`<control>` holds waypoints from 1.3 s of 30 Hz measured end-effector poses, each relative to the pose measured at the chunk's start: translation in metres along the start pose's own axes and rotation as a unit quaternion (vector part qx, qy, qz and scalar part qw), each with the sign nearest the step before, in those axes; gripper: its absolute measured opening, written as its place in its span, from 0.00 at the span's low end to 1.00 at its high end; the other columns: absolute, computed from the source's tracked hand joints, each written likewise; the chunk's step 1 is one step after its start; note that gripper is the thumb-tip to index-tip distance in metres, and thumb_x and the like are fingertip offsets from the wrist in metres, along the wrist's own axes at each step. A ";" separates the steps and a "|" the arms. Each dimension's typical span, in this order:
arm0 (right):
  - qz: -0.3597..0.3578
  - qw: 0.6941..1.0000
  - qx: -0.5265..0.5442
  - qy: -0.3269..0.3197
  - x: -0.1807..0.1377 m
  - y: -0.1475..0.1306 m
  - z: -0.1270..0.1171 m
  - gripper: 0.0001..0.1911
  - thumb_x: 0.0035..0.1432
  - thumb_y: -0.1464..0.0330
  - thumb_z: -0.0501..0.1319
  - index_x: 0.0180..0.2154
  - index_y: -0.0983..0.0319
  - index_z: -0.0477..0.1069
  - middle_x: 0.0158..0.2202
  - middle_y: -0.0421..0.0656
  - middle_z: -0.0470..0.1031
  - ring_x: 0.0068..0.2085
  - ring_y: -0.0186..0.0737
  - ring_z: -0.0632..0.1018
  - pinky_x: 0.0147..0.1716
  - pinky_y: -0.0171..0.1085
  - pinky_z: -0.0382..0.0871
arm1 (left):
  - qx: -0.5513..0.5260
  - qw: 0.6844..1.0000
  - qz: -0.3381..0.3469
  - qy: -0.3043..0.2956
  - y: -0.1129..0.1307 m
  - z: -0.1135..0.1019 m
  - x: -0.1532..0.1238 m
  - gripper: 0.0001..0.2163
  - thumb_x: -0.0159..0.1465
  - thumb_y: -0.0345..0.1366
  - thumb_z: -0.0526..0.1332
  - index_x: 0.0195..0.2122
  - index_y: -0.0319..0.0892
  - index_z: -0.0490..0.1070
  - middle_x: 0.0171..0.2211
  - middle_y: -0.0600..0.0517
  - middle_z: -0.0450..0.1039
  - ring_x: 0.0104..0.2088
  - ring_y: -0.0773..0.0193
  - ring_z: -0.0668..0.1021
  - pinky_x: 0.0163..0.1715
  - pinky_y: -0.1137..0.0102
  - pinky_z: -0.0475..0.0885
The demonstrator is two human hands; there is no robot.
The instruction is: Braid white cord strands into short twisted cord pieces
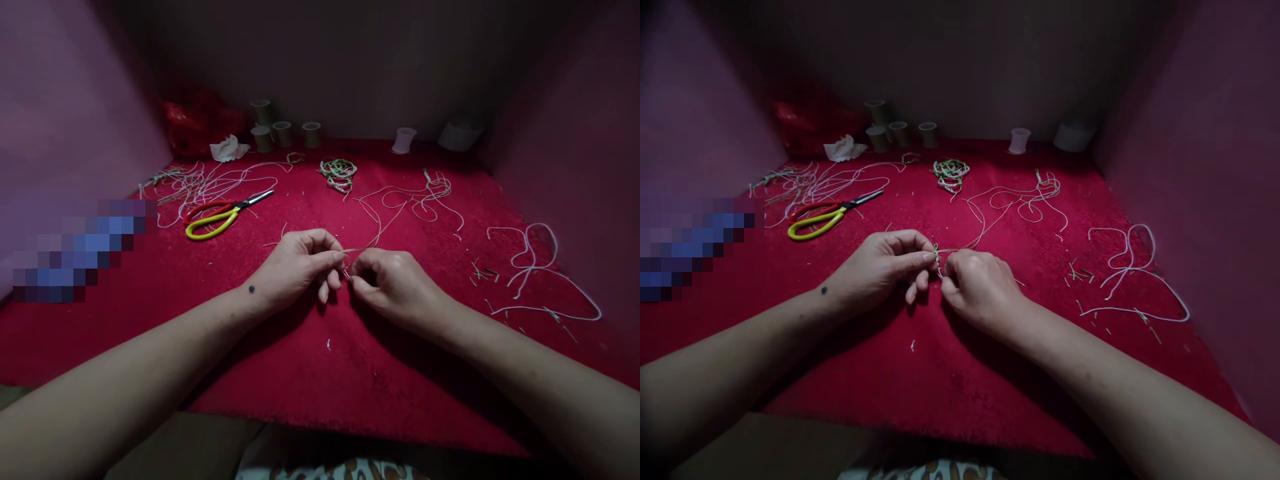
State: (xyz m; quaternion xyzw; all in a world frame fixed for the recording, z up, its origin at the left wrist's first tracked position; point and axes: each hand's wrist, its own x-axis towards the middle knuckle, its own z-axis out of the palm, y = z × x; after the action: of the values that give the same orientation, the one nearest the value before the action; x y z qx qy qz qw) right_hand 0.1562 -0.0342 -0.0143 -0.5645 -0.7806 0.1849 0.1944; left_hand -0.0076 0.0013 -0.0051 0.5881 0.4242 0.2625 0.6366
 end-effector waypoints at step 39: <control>0.034 0.986 0.165 -0.006 0.002 0.000 -0.024 0.07 0.54 0.71 0.55 0.28 0.65 0.72 0.22 0.39 0.71 0.24 0.29 0.67 0.23 0.30 0.59 | 0.177 0.983 0.045 -0.024 -0.002 0.004 -0.004 0.02 0.57 0.28 0.55 0.30 0.39 0.66 0.17 0.57 0.68 0.15 0.73 0.70 0.15 0.79 0.64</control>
State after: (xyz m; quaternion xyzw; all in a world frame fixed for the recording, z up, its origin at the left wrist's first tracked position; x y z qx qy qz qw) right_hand 0.1684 -0.0307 0.0067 -0.5498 -0.7208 0.3210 0.2741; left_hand -0.0066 -0.0042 -0.0065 0.7159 0.4218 0.1973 0.5203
